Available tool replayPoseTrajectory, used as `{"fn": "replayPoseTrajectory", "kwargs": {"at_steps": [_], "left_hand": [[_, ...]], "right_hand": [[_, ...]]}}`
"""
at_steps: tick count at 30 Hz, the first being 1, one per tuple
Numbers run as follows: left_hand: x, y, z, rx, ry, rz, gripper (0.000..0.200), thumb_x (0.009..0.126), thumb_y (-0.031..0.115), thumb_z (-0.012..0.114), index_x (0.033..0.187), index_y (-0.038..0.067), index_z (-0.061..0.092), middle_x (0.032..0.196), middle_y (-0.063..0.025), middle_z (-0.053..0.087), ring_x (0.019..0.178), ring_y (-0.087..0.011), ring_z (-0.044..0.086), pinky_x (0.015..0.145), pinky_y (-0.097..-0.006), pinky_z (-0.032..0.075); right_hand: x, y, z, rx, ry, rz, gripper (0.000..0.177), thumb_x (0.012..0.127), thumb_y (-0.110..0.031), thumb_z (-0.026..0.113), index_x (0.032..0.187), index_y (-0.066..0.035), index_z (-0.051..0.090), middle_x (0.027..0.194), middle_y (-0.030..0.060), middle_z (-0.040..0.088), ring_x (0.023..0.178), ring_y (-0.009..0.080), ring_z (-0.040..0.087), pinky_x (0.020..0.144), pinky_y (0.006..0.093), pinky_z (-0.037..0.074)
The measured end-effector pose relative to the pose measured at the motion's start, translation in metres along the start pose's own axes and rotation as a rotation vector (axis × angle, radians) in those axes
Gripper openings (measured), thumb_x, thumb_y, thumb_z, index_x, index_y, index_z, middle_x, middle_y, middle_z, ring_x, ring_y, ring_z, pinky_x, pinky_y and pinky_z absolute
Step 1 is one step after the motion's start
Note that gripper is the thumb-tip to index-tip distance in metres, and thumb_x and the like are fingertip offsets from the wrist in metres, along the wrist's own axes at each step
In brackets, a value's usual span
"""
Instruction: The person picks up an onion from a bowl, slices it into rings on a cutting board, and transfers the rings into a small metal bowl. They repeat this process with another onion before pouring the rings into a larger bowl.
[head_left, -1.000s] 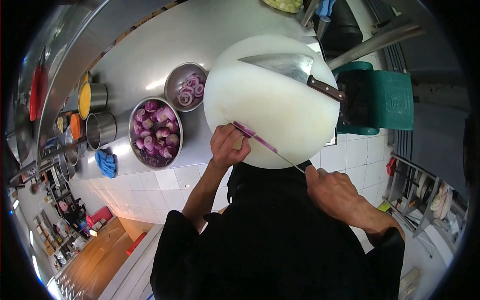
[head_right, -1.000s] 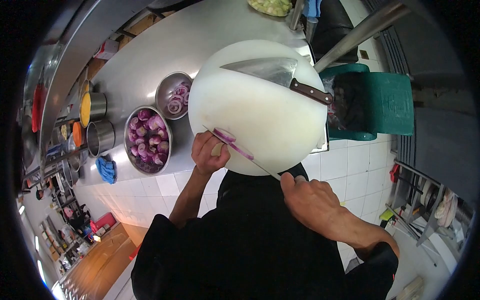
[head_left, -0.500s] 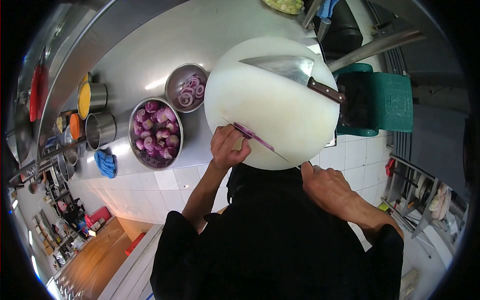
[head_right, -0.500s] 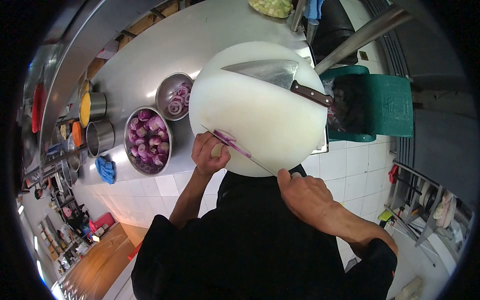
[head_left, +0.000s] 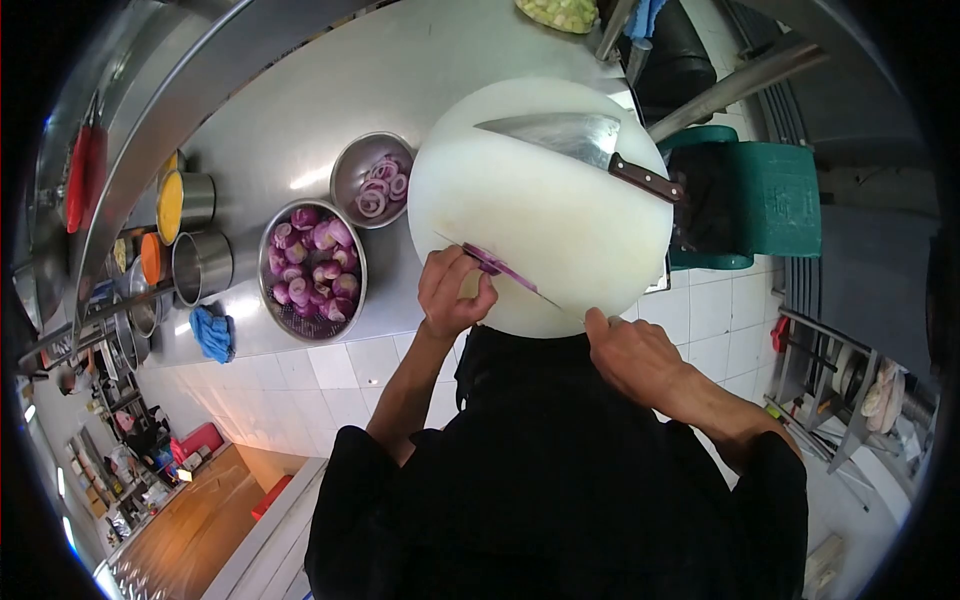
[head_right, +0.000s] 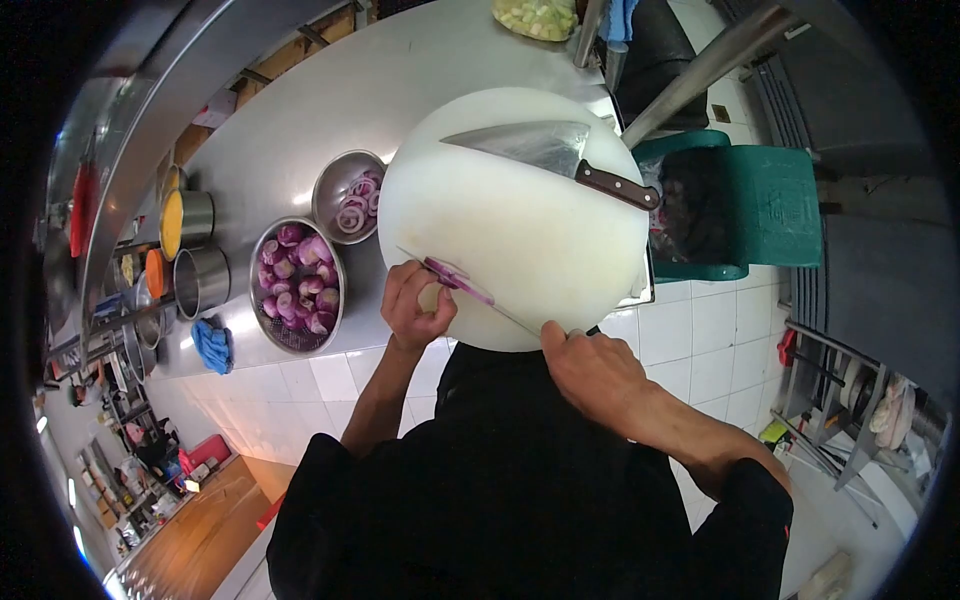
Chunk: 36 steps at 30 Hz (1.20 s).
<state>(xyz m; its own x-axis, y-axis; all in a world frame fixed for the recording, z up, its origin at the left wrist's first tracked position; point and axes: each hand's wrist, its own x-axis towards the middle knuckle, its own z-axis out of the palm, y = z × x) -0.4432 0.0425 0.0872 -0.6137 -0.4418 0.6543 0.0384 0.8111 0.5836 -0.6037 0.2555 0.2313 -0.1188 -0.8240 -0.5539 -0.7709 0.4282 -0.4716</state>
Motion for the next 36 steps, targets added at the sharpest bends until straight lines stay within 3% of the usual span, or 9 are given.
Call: {"fn": "replayPoseTrajectory", "kwargs": {"at_steps": [3,7,14,19,21,24,28,31,36], "left_hand": [[0.003,0.001,0.0,0.03,0.011,0.03,0.028,0.069,0.002,0.074,0.096,0.0,0.066,0.095,-0.0158,0.064,0.083,-0.0294,0.062,0.069,-0.0372,0.053],[0.002,-0.001,0.003,-0.021,0.01,0.052,0.029,0.069,0.002,0.074,0.097,0.0,0.067,0.097,-0.016,0.064,0.083,-0.0298,0.062,0.07,-0.037,0.053],[0.02,0.013,0.001,0.046,0.01,0.051,0.027,0.071,0.003,0.074,0.097,0.0,0.066,0.098,-0.0146,0.063,0.088,-0.0297,0.06,0.077,-0.0393,0.05],[0.022,0.004,0.007,0.036,-0.079,-0.145,0.028,0.073,0.003,0.072,0.1,0.002,0.067,0.101,-0.014,0.064,0.092,-0.0308,0.061,0.083,-0.0395,0.049],[0.025,0.003,0.001,0.229,-0.313,-0.207,0.031,0.074,0.005,0.073,0.104,0.005,0.069,0.105,-0.0129,0.066,0.096,-0.0318,0.062,0.087,-0.0411,0.048],[0.039,0.034,0.01,0.169,-0.194,-0.031,0.038,0.075,0.01,0.074,0.113,0.008,0.069,0.119,-0.0134,0.065,0.108,-0.0333,0.061,0.093,-0.0449,0.046],[0.077,0.103,0.04,0.08,-0.45,0.226,0.058,0.081,0.02,0.073,0.136,0.009,0.059,0.147,-0.0097,0.053,0.135,-0.0301,0.049,0.11,-0.0517,0.037],[0.071,0.073,0.082,0.188,-0.52,0.222,0.054,0.087,0.016,0.066,0.139,0.007,0.056,0.149,-0.0087,0.052,0.14,-0.0304,0.045,0.117,-0.0511,0.031],[0.077,0.033,0.085,0.151,-0.615,0.185,0.046,0.096,0.006,0.054,0.142,0.003,0.052,0.152,-0.0121,0.048,0.145,-0.0316,0.038,0.121,-0.0464,0.027]], "right_hand": [[0.007,0.003,0.008,0.033,0.023,-0.009,0.013,0.089,-0.002,0.053,0.096,0.004,0.044,0.067,0.0265,0.063,0.065,0.0495,0.065,0.057,0.0558,0.052],[0.031,0.013,0.03,-0.017,0.109,-0.054,0.011,0.088,-0.002,0.054,0.094,0.003,0.045,0.07,0.0271,0.065,0.066,0.047,0.068,0.054,0.0541,0.054],[0.033,0.041,0.007,0.005,0.104,-0.031,0.014,0.093,-0.012,0.05,0.098,0.001,0.053,0.076,0.0261,0.067,0.076,0.0465,0.068,0.074,0.0569,0.053],[0.015,0.069,0.004,-0.207,0.499,0.064,0.014,0.086,-0.009,0.057,0.094,0.0,0.051,0.077,0.022,0.066,0.065,0.0426,0.067,0.065,0.0556,0.054],[0.015,0.074,0.0,-0.298,0.698,0.081,0.018,0.08,-0.007,0.064,0.089,-0.004,0.048,0.07,0.016,0.062,0.061,0.0377,0.066,0.063,0.0505,0.054],[0.016,0.079,-0.007,-0.433,0.794,0.071,0.02,0.079,-0.008,0.065,0.088,-0.005,0.048,0.072,0.0147,0.063,0.064,0.0342,0.066,0.062,0.0454,0.053],[0.024,0.079,-0.012,-0.491,0.792,0.068,0.022,0.077,-0.008,0.067,0.088,-0.005,0.048,0.074,0.0137,0.063,0.067,0.0321,0.067,0.063,0.0432,0.052],[0.022,0.079,-0.021,-0.509,0.804,0.016,0.022,0.076,-0.006,0.067,0.089,-0.005,0.049,0.075,0.0139,0.063,0.067,0.0326,0.066,0.063,0.045,0.052],[-0.009,0.093,-0.038,-0.541,0.748,0.092,0.024,0.075,-0.005,0.068,0.092,-0.005,0.052,0.079,0.0139,0.064,0.078,0.0321,0.068,0.07,0.044,0.053]]}}
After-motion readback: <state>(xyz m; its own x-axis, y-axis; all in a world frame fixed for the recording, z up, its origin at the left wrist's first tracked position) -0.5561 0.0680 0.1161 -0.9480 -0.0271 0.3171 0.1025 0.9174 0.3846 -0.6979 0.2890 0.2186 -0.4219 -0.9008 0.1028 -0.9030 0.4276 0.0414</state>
